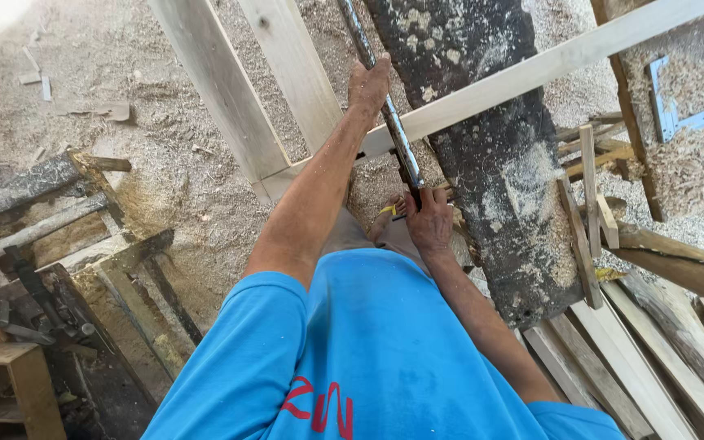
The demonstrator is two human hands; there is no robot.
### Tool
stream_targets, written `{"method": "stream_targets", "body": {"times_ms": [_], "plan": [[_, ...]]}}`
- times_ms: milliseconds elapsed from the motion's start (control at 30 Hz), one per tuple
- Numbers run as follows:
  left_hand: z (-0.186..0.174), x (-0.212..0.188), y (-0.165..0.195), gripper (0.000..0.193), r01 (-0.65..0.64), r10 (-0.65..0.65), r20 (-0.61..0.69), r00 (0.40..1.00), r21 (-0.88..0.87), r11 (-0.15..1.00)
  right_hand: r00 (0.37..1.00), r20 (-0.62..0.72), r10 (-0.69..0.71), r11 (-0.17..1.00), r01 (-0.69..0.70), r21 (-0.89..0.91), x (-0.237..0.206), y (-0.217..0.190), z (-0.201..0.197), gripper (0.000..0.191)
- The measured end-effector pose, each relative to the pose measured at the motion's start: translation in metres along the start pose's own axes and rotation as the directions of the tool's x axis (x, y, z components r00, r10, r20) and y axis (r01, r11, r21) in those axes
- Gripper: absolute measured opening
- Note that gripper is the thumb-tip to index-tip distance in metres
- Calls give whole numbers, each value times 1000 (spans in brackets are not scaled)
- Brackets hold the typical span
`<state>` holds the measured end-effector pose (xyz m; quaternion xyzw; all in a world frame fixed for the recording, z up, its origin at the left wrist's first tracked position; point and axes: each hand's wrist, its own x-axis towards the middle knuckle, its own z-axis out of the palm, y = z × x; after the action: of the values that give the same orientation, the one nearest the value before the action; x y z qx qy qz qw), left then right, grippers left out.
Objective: The person assembles a light wooden frame on the ground outdoors. They position a wooden rail into the frame, secure it with a bar clamp, tap pieces into place with a hammer, and run an electric planer along the wood surface, then resume hammering at a joint.
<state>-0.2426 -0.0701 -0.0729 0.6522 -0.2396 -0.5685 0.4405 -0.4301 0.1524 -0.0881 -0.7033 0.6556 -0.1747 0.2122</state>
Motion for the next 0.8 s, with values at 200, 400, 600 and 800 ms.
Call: {"method": "stream_targets", "body": {"times_ms": [200, 400, 600, 800], "plan": [[-32, -49, -28, 78, -139, 137, 40, 990, 481, 865, 997, 59, 48, 999, -49, 15, 10, -6, -7, 29], [-45, -61, -47, 40, -469, 322, 343, 882, 590, 657, 995, 72, 62, 998, -64, 23, 23, -6, -9, 29], [-40, -57, -51, 53, -300, 185, 249, 951, 585, 754, 997, 73, 38, 994, -45, 98, 35, -5, -9, 27], [-39, -24, 8, 75, -54, 59, -32, 998, 134, 990, 998, 65, 9, 989, -19, 147, 37, -7, -17, 24]]}}
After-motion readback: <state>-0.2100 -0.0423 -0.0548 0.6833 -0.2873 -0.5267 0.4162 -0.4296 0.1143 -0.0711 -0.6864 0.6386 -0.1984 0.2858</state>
